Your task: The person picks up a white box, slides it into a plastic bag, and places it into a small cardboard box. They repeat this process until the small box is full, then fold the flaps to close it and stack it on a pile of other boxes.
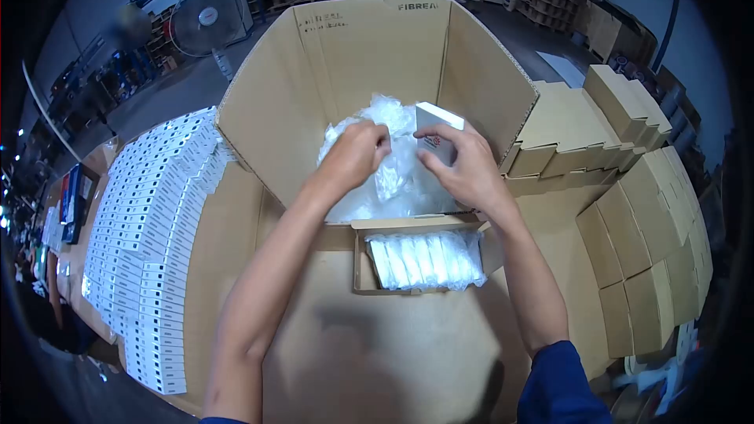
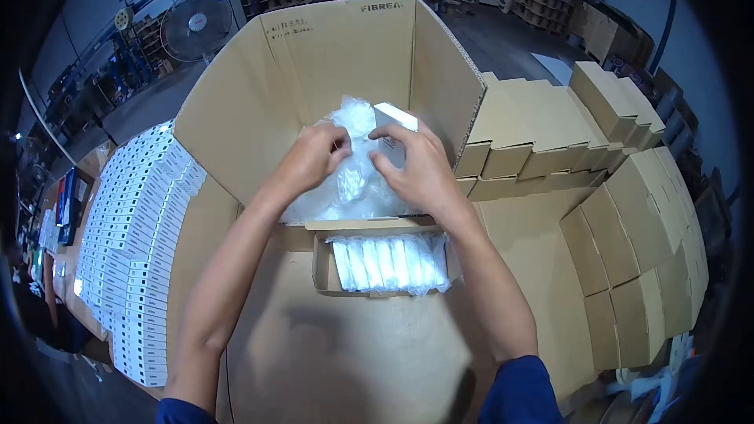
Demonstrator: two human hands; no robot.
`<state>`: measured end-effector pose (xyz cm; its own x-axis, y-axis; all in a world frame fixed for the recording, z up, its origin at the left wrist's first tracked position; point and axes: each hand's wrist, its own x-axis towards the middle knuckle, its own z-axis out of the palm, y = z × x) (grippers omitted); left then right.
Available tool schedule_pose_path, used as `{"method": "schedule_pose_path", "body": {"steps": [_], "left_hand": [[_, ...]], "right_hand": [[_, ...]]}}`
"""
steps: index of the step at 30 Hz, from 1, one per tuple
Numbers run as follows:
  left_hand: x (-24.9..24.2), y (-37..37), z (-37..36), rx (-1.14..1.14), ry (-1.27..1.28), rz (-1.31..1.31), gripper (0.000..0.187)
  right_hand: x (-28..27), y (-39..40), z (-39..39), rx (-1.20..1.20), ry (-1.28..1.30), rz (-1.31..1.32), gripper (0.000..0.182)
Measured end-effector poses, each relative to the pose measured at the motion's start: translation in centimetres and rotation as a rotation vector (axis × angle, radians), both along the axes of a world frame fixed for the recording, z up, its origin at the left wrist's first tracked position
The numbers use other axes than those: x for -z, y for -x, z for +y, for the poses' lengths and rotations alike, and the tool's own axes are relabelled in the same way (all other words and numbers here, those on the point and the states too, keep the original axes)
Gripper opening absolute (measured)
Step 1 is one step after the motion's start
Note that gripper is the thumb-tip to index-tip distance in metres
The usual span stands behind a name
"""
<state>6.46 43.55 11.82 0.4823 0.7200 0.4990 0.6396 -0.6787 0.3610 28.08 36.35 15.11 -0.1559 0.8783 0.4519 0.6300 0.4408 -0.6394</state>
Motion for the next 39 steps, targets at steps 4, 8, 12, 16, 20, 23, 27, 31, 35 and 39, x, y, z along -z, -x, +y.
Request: {"method": "schedule_pose_path", "body": {"steps": [4,8,12,16,20,23,27,31,35,39], "left_hand": [[-3.7,0.6,-2.0,0.068,0.106,-0.172,0.016],[-3.9,0.2,-2.1,0.028,0.049,-0.305,0.017],[-3.8,-0.4,-1.9,-0.051,0.11,-0.475,0.015],[-3.6,0.2,-1.0,-0.117,0.142,-0.575,0.015],[-5.4,0.8,-1.5,-0.209,0.144,-0.615,0.019],[-6.1,1.5,-2.0,-0.153,0.146,-0.709,0.022],[-8.1,2.2,-3.5,-0.175,0.054,-0.858,0.017],[-9.5,3.6,-4.8,-0.196,-0.042,-0.69,0.012],[-10.6,4.6,-7.1,-0.11,0.052,-0.63,0.014],[-12.1,4.5,-10.8,-0.012,0.111,-0.526,0.016]], "right_hand": [[0.5,0.9,1.4,-0.019,-0.035,-0.15,0.058],[1.6,2.4,3.3,0.0,-0.013,-0.17,0.047],[0.5,1.9,3.7,-0.03,0.035,-0.113,0.035],[0.6,0.3,4.4,-0.017,0.198,-0.117,0.033],[1.1,0.5,4.2,0.081,0.124,-0.167,0.027],[0.0,0.6,4.6,0.081,0.233,-0.224,0.029],[-0.5,-0.2,4.5,0.092,0.587,0.104,0.036],[-1.4,1.2,3.9,0.231,0.484,0.059,0.053],[-3.1,1.6,0.2,0.303,-0.02,-0.114,0.059],[-6.6,4.2,-6.5,-0.056,-0.235,-0.119,0.049]]}}
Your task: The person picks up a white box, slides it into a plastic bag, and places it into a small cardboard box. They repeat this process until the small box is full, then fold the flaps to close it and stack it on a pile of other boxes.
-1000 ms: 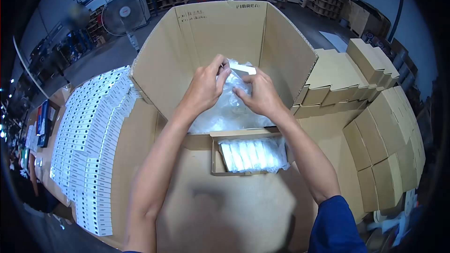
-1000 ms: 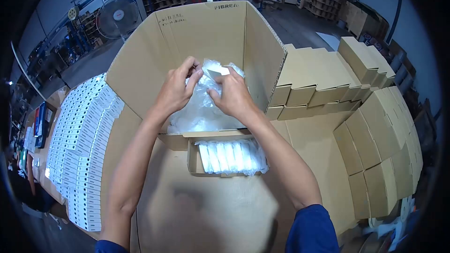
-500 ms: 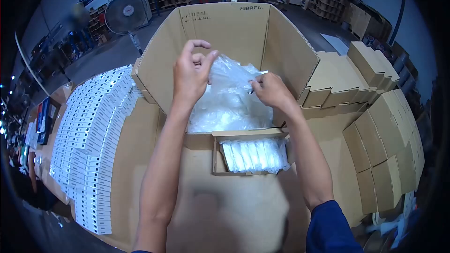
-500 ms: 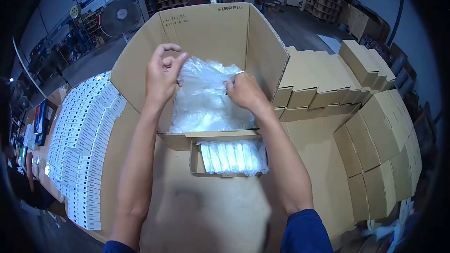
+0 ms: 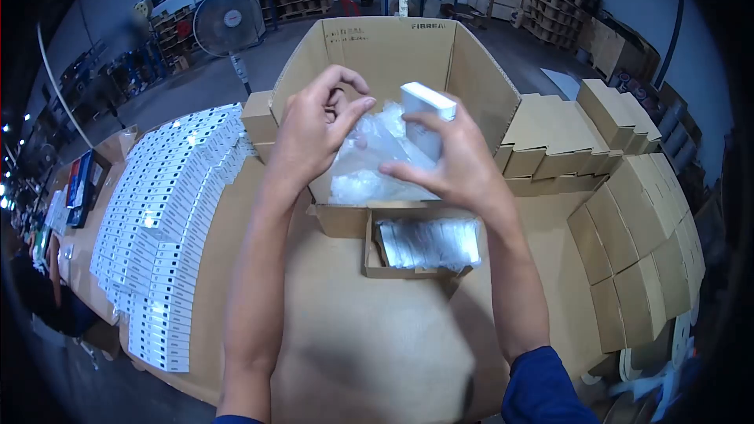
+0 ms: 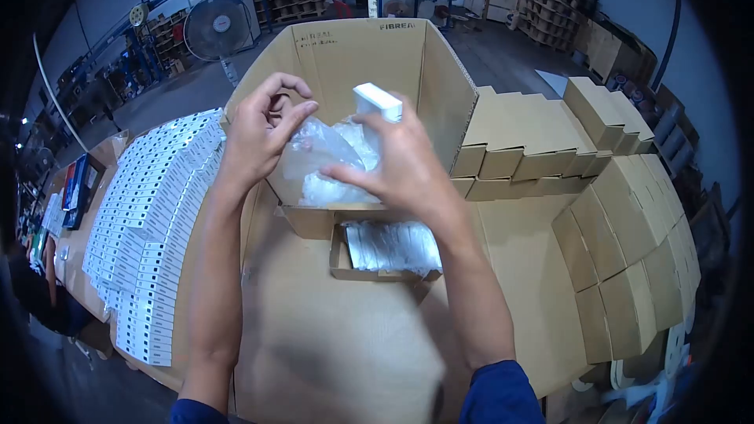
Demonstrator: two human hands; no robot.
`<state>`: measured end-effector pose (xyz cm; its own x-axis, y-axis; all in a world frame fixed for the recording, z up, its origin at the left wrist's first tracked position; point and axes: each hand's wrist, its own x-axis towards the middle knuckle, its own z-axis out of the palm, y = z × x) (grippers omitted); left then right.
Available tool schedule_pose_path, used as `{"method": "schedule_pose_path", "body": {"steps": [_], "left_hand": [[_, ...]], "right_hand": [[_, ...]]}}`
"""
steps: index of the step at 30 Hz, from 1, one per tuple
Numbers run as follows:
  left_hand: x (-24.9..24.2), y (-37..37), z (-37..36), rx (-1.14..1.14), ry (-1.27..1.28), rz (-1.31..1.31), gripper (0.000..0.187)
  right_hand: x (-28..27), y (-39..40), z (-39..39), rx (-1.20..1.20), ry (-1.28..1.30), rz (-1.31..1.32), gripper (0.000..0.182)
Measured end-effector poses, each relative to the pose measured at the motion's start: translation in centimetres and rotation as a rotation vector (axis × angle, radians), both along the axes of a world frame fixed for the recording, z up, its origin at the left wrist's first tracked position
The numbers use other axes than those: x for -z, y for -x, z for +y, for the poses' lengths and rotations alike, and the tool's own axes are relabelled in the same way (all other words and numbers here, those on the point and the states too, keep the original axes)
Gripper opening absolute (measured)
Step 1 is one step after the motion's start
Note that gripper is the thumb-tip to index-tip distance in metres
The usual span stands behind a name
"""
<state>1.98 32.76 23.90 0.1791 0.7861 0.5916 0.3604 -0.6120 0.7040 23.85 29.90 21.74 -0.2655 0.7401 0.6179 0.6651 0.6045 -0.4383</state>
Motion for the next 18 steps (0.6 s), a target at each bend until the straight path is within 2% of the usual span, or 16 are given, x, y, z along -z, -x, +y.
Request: {"method": "schedule_pose_path", "body": {"steps": [1,2,3,6,7,10,12,14,16,18], "left_hand": [[-0.5,-0.1,-0.9,-0.007,-0.06,0.074,0.017],[-0.8,0.0,-1.7,-0.013,-0.12,0.15,0.017],[-1.0,0.2,-2.4,-0.007,-0.167,0.15,0.018],[-1.3,3.2,-5.0,-0.002,0.017,0.01,0.018],[-0.9,4.1,-6.4,-0.006,0.14,-0.111,0.023],[5.9,6.4,-9.9,0.152,0.136,-0.73,0.039],[9.5,2.7,-16.3,-0.013,0.205,-0.853,0.051],[15.1,-0.2,-20.9,0.065,0.276,-0.854,0.046],[16.1,-2.7,-23.7,-0.093,0.364,-0.69,0.039],[15.4,-3.6,-24.0,-0.227,0.298,-0.794,0.028]], "right_hand": [[-0.1,0.6,-1.1,-0.073,-0.022,-0.036,0.047],[0.5,1.0,-1.7,-0.132,0.002,0.026,0.033],[0.9,1.2,-2.5,-0.111,0.029,0.054,0.027],[1.7,1.2,-6.3,-0.088,0.087,0.189,0.017],[2.2,1.2,-7.8,-0.08,0.106,0.252,0.015],[5.4,2.0,-11.7,0.083,0.029,0.406,0.012],[7.4,3.0,-14.4,0.153,0.057,0.506,0.01],[9.8,4.2,-16.7,0.206,0.074,0.596,0.009],[11.4,5.3,-19.3,0.187,0.066,0.562,0.01],[13.1,6.2,-21.6,0.156,0.124,0.6,0.011]]}}
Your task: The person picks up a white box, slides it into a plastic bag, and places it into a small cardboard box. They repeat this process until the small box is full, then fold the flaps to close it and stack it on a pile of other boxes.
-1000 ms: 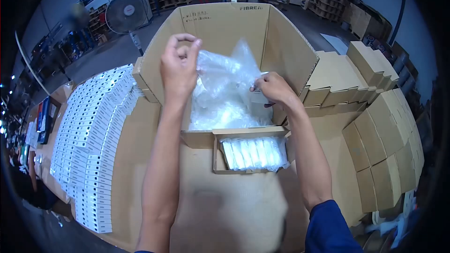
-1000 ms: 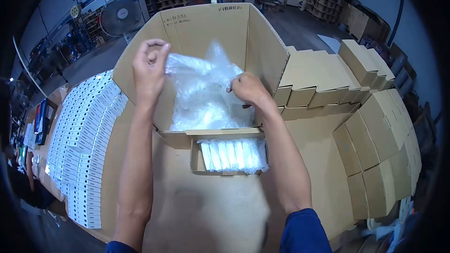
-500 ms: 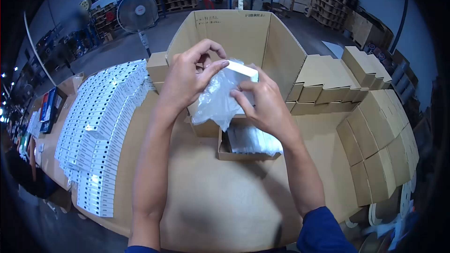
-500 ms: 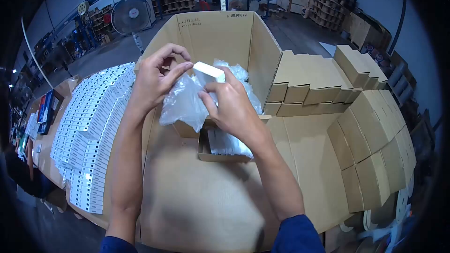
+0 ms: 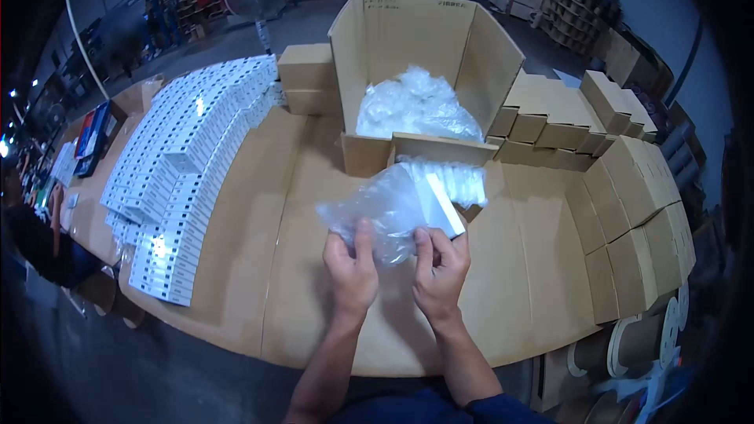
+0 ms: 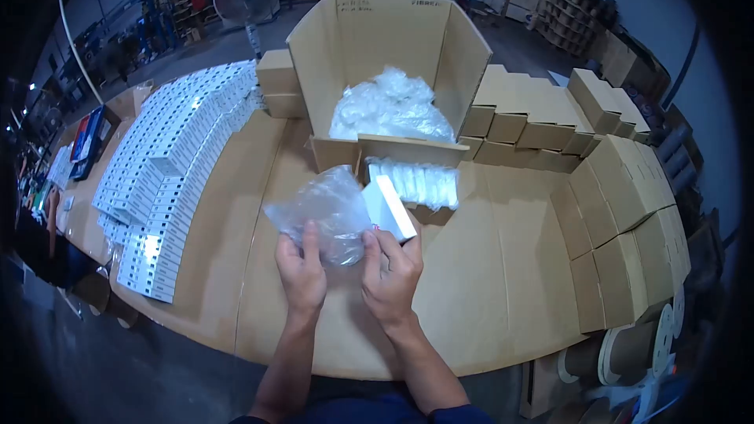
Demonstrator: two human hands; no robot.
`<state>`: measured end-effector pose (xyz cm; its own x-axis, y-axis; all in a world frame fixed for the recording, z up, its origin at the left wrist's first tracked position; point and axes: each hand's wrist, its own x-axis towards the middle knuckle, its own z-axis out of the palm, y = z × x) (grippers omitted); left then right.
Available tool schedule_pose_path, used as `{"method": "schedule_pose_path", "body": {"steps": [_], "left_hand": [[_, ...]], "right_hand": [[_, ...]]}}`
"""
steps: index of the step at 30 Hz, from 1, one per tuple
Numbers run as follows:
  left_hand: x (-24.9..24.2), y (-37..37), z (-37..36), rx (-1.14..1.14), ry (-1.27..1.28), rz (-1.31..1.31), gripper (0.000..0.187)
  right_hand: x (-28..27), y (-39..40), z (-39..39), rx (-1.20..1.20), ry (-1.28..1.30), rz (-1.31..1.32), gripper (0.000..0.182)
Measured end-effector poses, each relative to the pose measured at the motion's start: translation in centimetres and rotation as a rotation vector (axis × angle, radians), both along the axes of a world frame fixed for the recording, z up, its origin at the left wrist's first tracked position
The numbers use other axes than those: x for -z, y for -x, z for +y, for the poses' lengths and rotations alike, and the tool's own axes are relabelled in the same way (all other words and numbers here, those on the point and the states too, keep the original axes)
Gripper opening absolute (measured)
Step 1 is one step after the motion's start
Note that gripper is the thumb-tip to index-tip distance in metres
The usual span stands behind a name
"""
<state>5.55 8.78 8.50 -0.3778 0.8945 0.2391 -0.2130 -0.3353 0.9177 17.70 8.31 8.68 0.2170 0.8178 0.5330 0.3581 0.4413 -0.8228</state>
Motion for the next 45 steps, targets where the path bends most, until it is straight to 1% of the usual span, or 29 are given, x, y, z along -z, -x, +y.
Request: {"method": "schedule_pose_path", "body": {"steps": [1,4,5,8,9,11,12,13,15,16,18,19,22,25,34,37,40,43,45], "left_hand": [[-0.1,-0.1,-0.4,-0.082,-0.004,-0.04,0.023],[1.8,1.5,-1.6,-0.05,-0.122,-0.096,0.013],[1.7,1.4,-2.3,-0.049,-0.111,-0.108,0.015],[4.2,2.5,-4.5,0.087,-0.031,-0.059,0.014],[4.2,2.2,-5.0,0.073,-0.034,-0.04,0.016],[7.1,2.8,-5.4,0.037,0.01,0.013,0.021],[7.3,3.0,-5.6,0.014,0.031,0.038,0.026],[7.3,3.1,-6.1,-0.095,0.062,0.229,0.031],[6.3,3.5,-7.0,-0.318,0.114,0.612,0.043],[5.8,3.8,-7.3,-0.336,0.048,0.732,0.047],[4.8,4.7,-7.7,-0.369,-0.092,0.975,0.057],[3.8,4.6,-7.7,-0.323,-0.13,1.007,0.046],[1.6,4.2,-7.4,-0.193,-0.244,1.117,0.038],[1.6,3.5,-6.5,-0.121,-0.229,1.162,0.032],[3.8,3.2,-5.6,-0.053,-0.282,1.03,0.025],[3.4,3.7,-5.8,0.142,-0.215,1.018,0.021],[3.4,4.2,-6.1,0.277,-0.06,1.056,0.015],[2.8,4.8,-5.7,0.388,0.134,1.016,0.018],[2.9,5.3,-5.1,0.367,0.168,1.002,0.017]], "right_hand": [[0.5,-0.4,-1.4,-0.061,0.213,0.106,0.011],[2.8,-1.9,-3.9,-0.14,0.06,-0.134,0.012],[3.9,-2.0,-4.3,-0.167,0.002,-0.095,0.015],[3.9,-2.2,-6.3,-0.253,0.294,0.094,0.018],[3.6,-2.1,-6.2,-0.302,0.29,0.195,0.019],[4.1,-2.4,-6.1,-0.298,0.317,0.164,0.018],[4.4,-2.5,-6.1,-0.3,0.331,0.146,0.017],[4.6,-2.5,-6.2,-0.255,0.381,0.108,0.014],[5.6,-2.5,-6.3,-0.197,0.347,0.037,0.011],[6.0,-2.5,-6.4,-0.171,0.333,0.001,0.01],[5.9,-2.5,-6.1,-0.164,0.178,-0.121,0.008],[5.9,-2.5,-6.2,-0.159,0.105,-0.18,0.008],[6.0,-2.3,-6.2,-0.145,0.07,-0.239,0.01],[6.1,-2.4,-6.3,-0.153,0.084,-0.255,0.01],[6.4,-2.6,-6.0,-0.151,0.131,-0.286,0.013],[6.4,-2.8,-6.0,-0.159,0.177,-0.321,0.013],[5.6,-3.1,-6.2,-0.239,0.267,-0.294,0.012],[5.3,-3.6,-6.3,-0.285,0.228,-0.434,0.01],[5.0,-4.2,-6.4,-0.332,0.265,-0.471,0.01]]}}
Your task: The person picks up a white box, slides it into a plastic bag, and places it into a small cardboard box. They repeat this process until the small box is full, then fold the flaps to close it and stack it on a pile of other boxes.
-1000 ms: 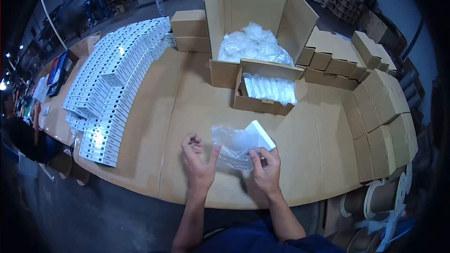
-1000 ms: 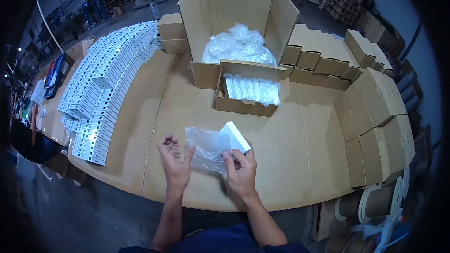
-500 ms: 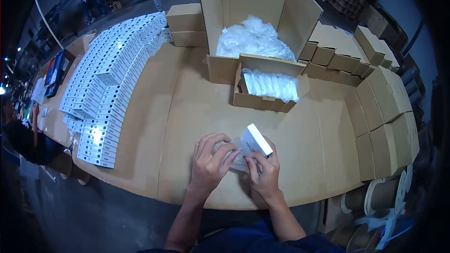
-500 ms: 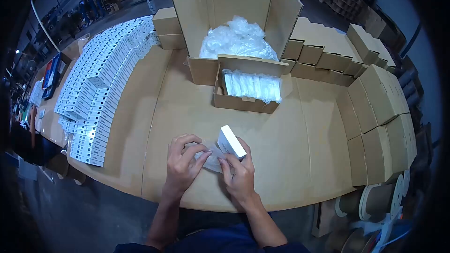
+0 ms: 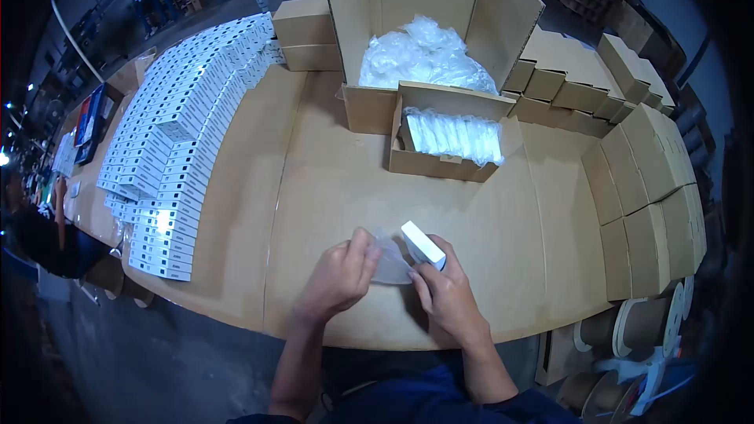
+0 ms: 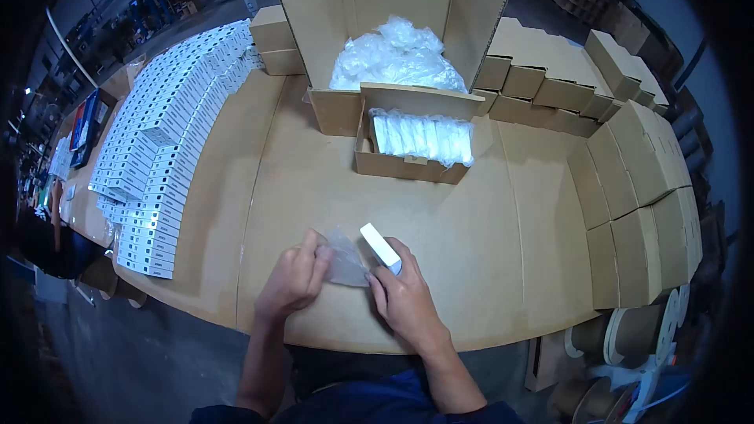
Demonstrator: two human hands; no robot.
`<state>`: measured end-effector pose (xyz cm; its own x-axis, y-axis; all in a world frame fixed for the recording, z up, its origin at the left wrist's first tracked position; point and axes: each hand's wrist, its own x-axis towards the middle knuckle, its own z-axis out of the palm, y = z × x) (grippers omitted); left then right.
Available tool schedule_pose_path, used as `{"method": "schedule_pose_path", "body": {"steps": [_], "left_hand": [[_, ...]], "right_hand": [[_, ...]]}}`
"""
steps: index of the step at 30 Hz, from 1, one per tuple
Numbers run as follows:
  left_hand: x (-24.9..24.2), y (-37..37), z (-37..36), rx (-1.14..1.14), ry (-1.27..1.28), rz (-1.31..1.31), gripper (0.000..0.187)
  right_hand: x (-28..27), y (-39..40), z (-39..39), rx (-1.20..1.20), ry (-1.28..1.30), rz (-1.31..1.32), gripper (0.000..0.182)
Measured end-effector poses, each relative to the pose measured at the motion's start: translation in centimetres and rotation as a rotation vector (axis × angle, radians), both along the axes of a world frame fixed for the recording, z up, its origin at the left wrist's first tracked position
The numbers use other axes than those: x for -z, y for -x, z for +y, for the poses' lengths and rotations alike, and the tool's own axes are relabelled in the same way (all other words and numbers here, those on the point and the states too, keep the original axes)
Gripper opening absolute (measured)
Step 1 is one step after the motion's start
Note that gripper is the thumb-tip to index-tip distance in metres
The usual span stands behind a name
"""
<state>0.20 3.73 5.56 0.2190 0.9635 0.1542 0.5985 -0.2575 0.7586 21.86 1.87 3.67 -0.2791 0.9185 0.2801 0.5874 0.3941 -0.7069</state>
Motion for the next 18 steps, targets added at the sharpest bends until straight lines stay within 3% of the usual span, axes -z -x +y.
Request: {"method": "schedule_pose_path", "body": {"steps": [2,5,7,11,12,15,18], "left_hand": [[0.5,0.2,0.7,-0.041,-0.065,-0.047,0.019],[-0.6,0.0,0.9,-0.191,0.284,-0.287,0.025],[5.6,1.2,1.8,-0.198,-0.033,-0.565,0.04],[5.0,-0.2,1.8,-0.224,-0.414,-0.918,0.087],[6.1,0.9,0.9,-0.125,-0.241,-0.879,0.105],[5.6,-0.7,-2.2,-0.075,0.229,-0.998,0.094],[5.1,-1.3,-2.7,-0.141,0.352,-0.831,0.08]], "right_hand": [[-0.4,-0.2,-0.2,-0.026,0.04,-0.01,0.009],[-0.4,-0.4,-0.3,-0.043,0.086,0.017,0.009],[-0.1,-0.3,-0.2,-0.005,0.033,0.076,0.009],[0.6,-0.1,0.1,0.085,-0.033,0.19,0.008],[1.1,-0.2,0.2,0.097,-0.039,0.209,0.008],[1.3,0.0,0.4,0.106,-0.119,0.196,0.008],[1.2,0.1,0.4,0.048,-0.1,0.202,0.013]]}}
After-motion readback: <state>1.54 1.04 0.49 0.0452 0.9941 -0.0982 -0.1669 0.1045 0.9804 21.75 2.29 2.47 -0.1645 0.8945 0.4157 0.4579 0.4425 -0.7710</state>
